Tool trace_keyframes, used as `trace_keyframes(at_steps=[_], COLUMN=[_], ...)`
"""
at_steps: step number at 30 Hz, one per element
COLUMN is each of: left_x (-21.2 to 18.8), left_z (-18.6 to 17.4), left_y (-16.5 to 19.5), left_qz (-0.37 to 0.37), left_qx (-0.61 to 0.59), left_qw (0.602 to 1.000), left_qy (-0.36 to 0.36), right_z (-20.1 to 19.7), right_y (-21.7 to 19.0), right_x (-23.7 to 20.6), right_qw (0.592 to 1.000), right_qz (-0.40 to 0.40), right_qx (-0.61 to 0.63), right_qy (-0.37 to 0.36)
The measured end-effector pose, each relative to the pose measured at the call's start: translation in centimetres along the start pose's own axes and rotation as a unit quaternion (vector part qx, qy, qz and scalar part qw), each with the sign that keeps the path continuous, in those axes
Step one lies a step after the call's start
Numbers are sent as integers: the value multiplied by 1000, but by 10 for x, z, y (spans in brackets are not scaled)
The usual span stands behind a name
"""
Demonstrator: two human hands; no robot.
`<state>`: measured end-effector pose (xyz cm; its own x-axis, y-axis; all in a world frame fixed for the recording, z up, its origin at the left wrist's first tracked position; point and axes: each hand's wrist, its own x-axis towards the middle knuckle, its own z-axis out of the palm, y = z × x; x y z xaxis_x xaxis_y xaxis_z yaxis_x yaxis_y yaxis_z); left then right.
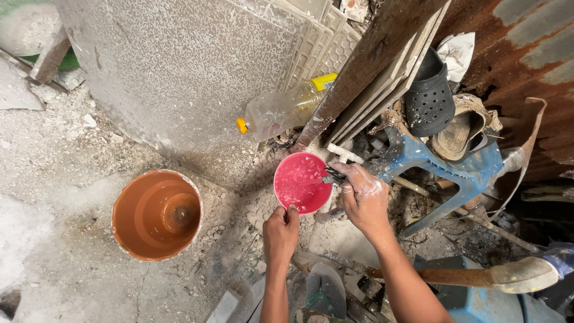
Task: The person brushes a long green plaster mold, then mixes plaster in a large terracotta bowl, adding powder and working the mixture by hand while scraping the bowl with a small tool. They carry the bowl across the workshop, scrape residue from a small pink bowl, and finish holding the bowl filled with water.
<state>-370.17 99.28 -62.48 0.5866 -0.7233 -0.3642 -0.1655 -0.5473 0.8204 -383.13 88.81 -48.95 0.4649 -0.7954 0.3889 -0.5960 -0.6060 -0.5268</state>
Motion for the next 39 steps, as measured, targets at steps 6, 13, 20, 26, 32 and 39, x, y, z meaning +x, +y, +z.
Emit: trace_keyframes(at_steps=[6, 13, 20, 26, 32, 39], left_x=[0, 0, -1, -2, -2, -3], left_z=[0, 0, -1, -1, -1, -1], left_y=[-1, -2, -2, -2, -2, -2], left_qz=[14, 14, 12, -3, 16, 2], left_qx=[-10, -11, 4, -11, -4, -8], left_qw=[1000, 1000, 1000, 1000, 1000, 1000], left_qy=[7, 11, 7, -3, 4, -3], right_z=[-1, -1, -2, -3, -3, -2], right_y=[0, 0, -1, -2, -1, 0], right_x=[0, 0, 0, 0, 0, -1], right_qw=[1000, 1000, 1000, 1000, 1000, 1000], right_qz=[-2, -15, -8, -1, -4, -4], right_qx=[-1, 2, 14, 7, 1, 1], right_qy=[-4, 3, -3, -8, -6, -5])
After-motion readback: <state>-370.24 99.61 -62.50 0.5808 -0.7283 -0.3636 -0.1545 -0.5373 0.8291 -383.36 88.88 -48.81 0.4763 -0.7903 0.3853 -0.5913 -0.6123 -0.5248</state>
